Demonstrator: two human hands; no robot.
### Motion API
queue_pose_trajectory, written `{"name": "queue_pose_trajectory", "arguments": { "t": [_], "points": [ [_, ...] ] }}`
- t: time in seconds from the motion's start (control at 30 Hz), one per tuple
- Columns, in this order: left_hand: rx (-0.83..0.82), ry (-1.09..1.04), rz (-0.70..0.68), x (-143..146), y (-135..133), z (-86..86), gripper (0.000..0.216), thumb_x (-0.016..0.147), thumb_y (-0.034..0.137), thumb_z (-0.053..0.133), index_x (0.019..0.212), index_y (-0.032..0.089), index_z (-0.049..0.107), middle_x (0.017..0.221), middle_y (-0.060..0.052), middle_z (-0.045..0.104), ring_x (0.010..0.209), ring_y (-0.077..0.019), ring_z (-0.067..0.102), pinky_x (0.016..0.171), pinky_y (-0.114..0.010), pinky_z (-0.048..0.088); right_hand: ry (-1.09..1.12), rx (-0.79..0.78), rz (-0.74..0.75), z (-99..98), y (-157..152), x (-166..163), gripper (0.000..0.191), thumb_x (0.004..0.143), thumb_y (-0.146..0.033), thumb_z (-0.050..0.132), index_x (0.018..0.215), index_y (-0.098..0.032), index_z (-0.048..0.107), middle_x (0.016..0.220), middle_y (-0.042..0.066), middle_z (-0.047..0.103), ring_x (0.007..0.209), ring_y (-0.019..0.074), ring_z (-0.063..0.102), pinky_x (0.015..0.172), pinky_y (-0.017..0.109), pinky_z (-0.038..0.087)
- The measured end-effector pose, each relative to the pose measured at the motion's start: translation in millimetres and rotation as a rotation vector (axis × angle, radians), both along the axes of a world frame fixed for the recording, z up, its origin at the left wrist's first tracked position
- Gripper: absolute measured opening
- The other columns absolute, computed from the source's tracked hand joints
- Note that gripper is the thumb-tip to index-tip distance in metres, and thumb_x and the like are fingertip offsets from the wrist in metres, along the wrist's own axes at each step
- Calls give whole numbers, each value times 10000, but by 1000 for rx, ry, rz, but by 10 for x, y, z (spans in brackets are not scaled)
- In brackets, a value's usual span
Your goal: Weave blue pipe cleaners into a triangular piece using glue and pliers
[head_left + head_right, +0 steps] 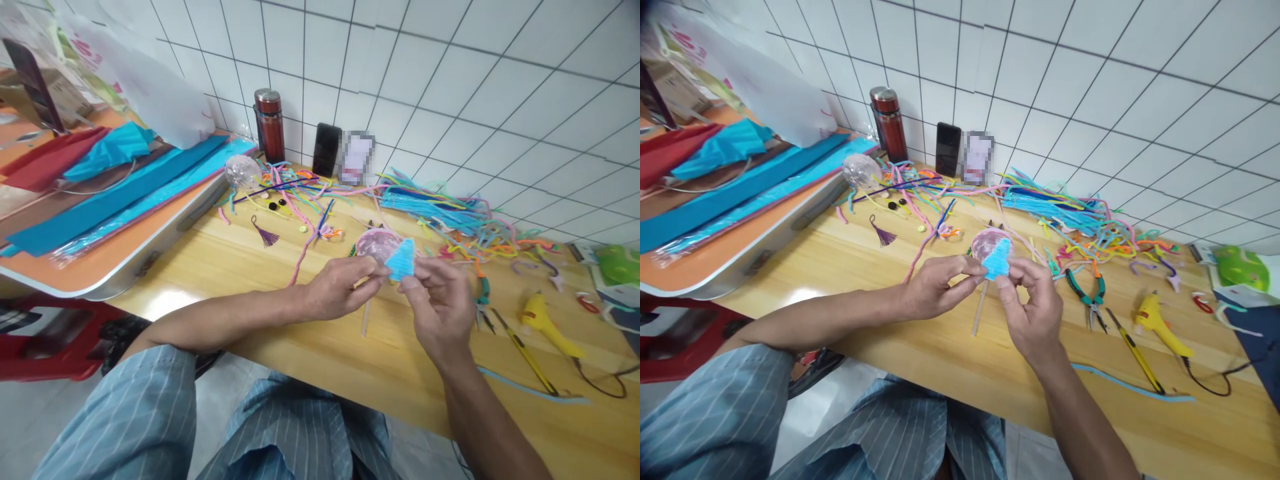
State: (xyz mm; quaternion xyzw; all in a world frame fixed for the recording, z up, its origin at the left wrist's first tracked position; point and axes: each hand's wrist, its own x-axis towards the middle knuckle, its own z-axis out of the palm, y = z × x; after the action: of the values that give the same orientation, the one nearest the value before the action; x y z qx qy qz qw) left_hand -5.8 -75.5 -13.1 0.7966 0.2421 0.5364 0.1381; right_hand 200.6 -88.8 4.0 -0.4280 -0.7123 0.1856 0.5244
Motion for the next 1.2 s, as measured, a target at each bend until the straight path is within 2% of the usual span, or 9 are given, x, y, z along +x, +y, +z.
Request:
{"name": "queue_pose_trajectory", "arguments": {
  "t": [0.1,0.27,0.37,0.43,0.63,0.77,0.93,1.2],
  "points": [
    [17,-17,28,33,2,-4,121,1008,151,571,1095,193,644,949,-60,796,882,-154,780,799,-261,615,-159,121,-66,-66,-16,70,201,939,-273,730,1139,-286,711,873,17,755,739,198,725,720,374,612],
    [42,-75,63,102,-1,-17,93,999,127,606,1061,177,653,881,-38,793,810,-128,779,752,-224,608,-292,325,-123,-42,-23,78,243,893,-200,739,1108,-311,716,879,17,805,699,215,755,705,387,633],
    [48,-122,74,143,-7,-25,97,990,137,641,1070,180,675,885,-27,804,800,-114,785,749,-208,618,-342,361,-177,-22,-29,59,203,876,-205,735,1043,-318,706,864,24,814,711,245,779,703,422,645],
    [44,-149,79,165,-15,-21,97,980,141,662,1064,183,688,888,-23,813,806,-115,793,758,-209,629,-340,360,-185,-25,-31,53,209,874,-198,729,1036,-324,696,884,28,820,732,257,789,712,438,646],
    [35,-215,49,216,-33,49,102,944,107,689,1020,170,713,893,-31,827,819,-114,803,784,-197,634,-218,392,-126,-72,-22,71,389,813,-90,765,1111,-336,719,940,16,826,824,252,804,776,420,634],
    [47,-269,65,271,-10,103,86,914,109,717,973,171,718,857,-16,821,770,-101,788,747,-177,618,-167,415,-181,-88,11,78,318,803,-116,794,1040,-323,749,936,6,823,820,239,805,778,403,637],
    [102,-285,121,349,50,146,96,890,82,706,938,165,710,826,2,816,756,-86,786,758,-147,605,-153,558,-256,-52,82,69,289,769,-101,833,979,-280,749,898,-8,814,742,193,785,694,326,621],
    [181,-242,182,389,142,149,63,937,211,758,980,174,728,848,8,831,736,-79,789,763,-131,608,-122,553,-210,-6,133,102,309,793,-85,815,1014,-289,746,914,-1,813,780,198,781,759,363,640]
  ]
}}
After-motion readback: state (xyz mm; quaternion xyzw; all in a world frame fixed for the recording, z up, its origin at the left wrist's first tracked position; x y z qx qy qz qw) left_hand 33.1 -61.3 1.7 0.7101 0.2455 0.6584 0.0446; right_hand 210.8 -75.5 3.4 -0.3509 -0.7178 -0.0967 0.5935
